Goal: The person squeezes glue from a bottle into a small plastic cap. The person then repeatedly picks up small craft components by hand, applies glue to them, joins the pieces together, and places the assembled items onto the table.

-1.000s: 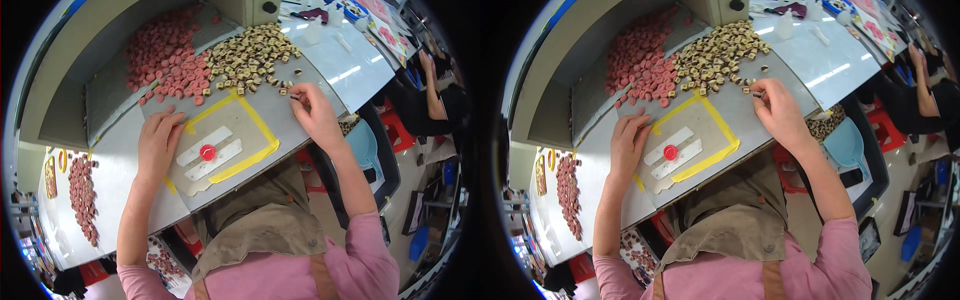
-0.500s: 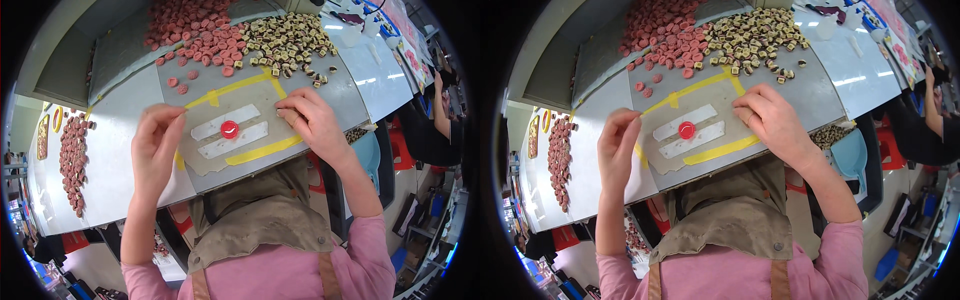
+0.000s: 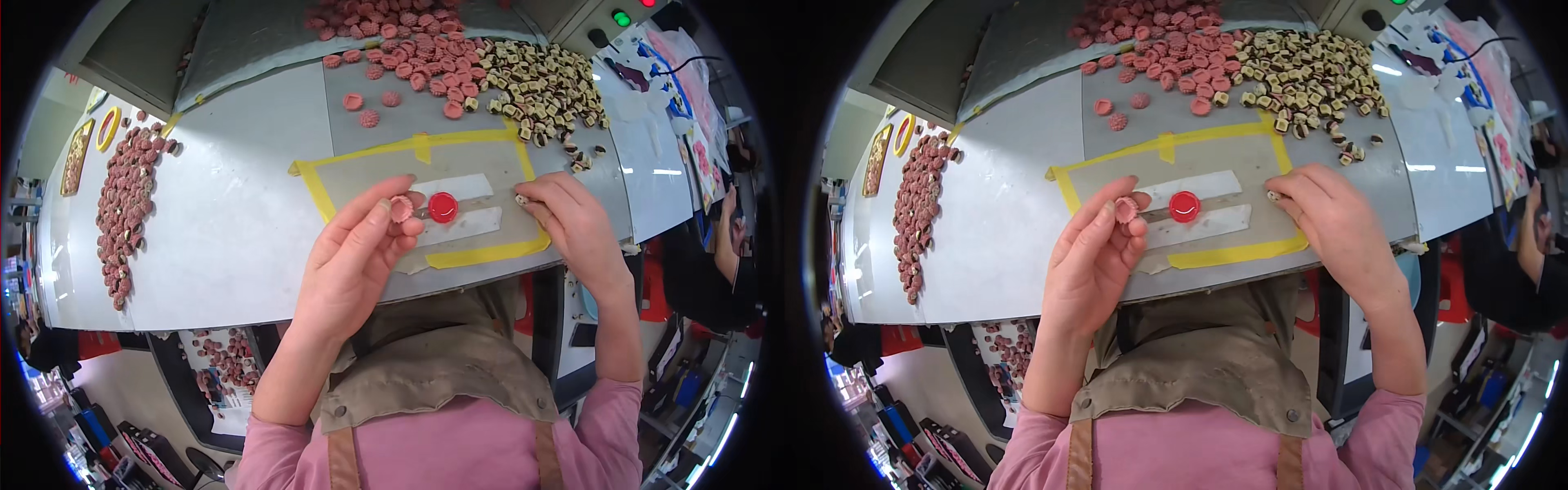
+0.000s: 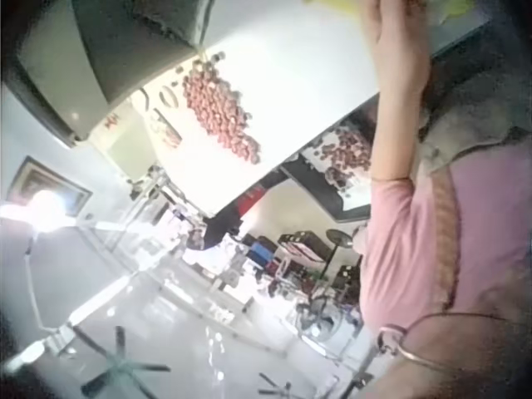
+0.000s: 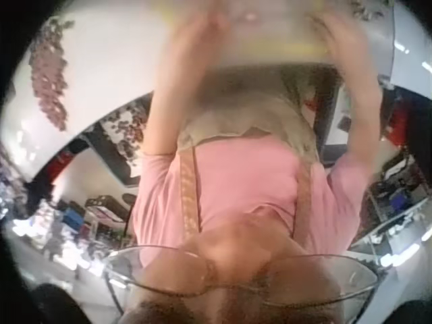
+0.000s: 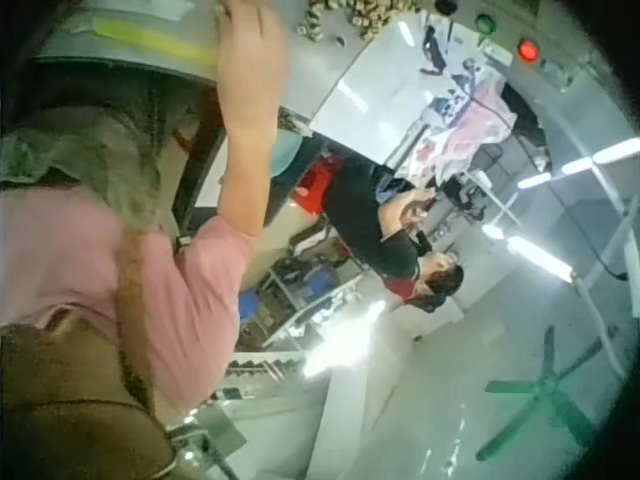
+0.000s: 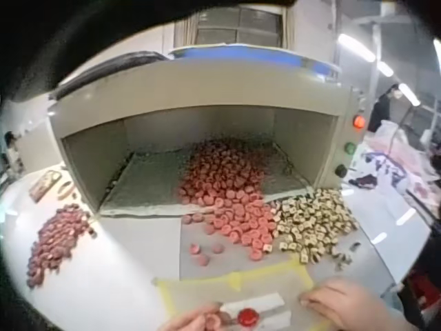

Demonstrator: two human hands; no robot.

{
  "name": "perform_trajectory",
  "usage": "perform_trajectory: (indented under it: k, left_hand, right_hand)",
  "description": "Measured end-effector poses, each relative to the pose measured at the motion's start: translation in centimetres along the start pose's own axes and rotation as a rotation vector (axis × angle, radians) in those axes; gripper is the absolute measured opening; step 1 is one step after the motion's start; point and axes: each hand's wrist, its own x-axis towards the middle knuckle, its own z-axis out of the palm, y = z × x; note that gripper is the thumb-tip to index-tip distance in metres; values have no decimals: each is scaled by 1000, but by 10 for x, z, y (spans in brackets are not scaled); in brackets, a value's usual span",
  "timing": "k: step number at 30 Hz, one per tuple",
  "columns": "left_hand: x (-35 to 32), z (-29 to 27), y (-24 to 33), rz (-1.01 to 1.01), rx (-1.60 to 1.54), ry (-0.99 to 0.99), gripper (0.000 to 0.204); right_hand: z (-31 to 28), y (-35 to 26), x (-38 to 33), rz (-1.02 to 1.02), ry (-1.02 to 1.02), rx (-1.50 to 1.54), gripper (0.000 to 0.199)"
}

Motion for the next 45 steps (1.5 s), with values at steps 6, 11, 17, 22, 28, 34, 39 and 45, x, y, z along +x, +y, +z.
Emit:
perform_trajectory:
  k: [6, 11, 17, 22, 28, 34, 39, 45]
  left_hand:
    - [-9, -7, -4, 67, 18, -41, 38]
    - [-11, 5, -6, 96, 93, 6, 35]
    - [-11, 4, -14, 134, 105, -32, 31]
    - [-10, -1, -12, 140, 73, -17, 31]
    - [-11, 2, -11, 151, 125, 4, 30]
    - [-12, 7, -8, 171, 232, -6, 28]
    - [-11, 1, -16, 292, 330, -12, 26]
    - [-8, -15, -11, 452, 572, -138, 24]
  right_hand:
    - [-6, -7, 7, 25, -67, -8, 16]
    - [1, -32, 16, 26, 9, 185, 20]
    - [23, -39, 32, -180, -24, 83, 20]
    - [32, -43, 38, -257, 3, -73, 20]
    - [37, -43, 32, 126, -84, 444, 14]
    - [44, -56, 20, 227, -30, 1000, 20]
    - [55, -65, 21, 56, 58, 754, 20]
    - [62, -70, 15, -172, 258, 431, 22]
